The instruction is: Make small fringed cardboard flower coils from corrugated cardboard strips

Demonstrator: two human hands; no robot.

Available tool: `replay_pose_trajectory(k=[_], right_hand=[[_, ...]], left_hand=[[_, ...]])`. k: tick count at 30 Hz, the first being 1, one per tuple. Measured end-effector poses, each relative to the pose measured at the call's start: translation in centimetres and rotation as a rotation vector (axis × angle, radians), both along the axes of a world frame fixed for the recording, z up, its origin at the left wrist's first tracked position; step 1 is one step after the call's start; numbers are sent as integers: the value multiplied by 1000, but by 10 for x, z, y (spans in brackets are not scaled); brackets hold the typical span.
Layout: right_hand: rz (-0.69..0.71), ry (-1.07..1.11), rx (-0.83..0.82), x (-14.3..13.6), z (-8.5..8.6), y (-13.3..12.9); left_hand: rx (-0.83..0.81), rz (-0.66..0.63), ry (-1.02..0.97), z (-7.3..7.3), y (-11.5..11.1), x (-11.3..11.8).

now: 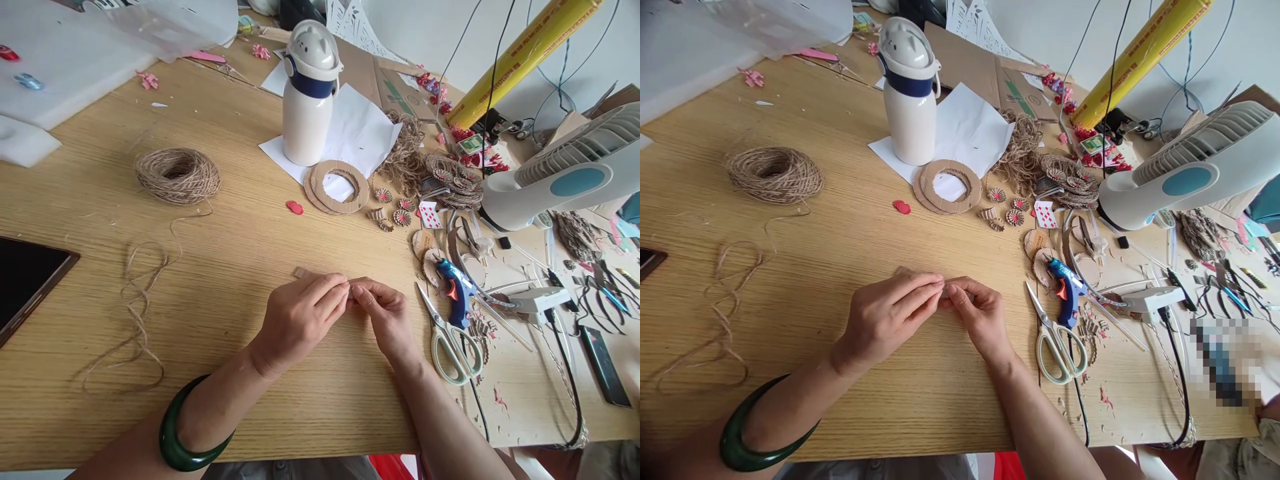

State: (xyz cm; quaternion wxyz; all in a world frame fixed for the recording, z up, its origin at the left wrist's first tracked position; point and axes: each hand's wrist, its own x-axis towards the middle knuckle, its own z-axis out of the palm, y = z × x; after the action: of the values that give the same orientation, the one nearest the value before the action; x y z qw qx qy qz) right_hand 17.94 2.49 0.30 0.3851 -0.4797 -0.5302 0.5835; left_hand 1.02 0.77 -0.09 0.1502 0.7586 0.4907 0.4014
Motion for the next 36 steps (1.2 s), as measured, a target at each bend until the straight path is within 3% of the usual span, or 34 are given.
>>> replay_pose_trajectory(k=[5,10,14,22,25,29,33,36], right_hand=[[31,60,-67,0,-1,0],[-74,96,-77,3,-5,0],[-80,107,-60,3,-3,1],[-150,4,-27,3,-5,7],[-156,-29,8,4,-7,10],[-167,-336,227,20,14,9],[-264,-686,456,71,44,-11],[-339,-1032,456,122,39,-39]], left_hand=[[-78,89,-173,1,1,1],[-188,-54,-354,0,4,3],[-279,-34,-386,-1,4,4],[-776,-121,-834,-1,7,1],[-845,-133,-892,-6,9,1],[-889,-82,-946,-8,10,1],[-893,-89,-1081,-4,10,2],[-905,-120,-1144,1,10,3]])
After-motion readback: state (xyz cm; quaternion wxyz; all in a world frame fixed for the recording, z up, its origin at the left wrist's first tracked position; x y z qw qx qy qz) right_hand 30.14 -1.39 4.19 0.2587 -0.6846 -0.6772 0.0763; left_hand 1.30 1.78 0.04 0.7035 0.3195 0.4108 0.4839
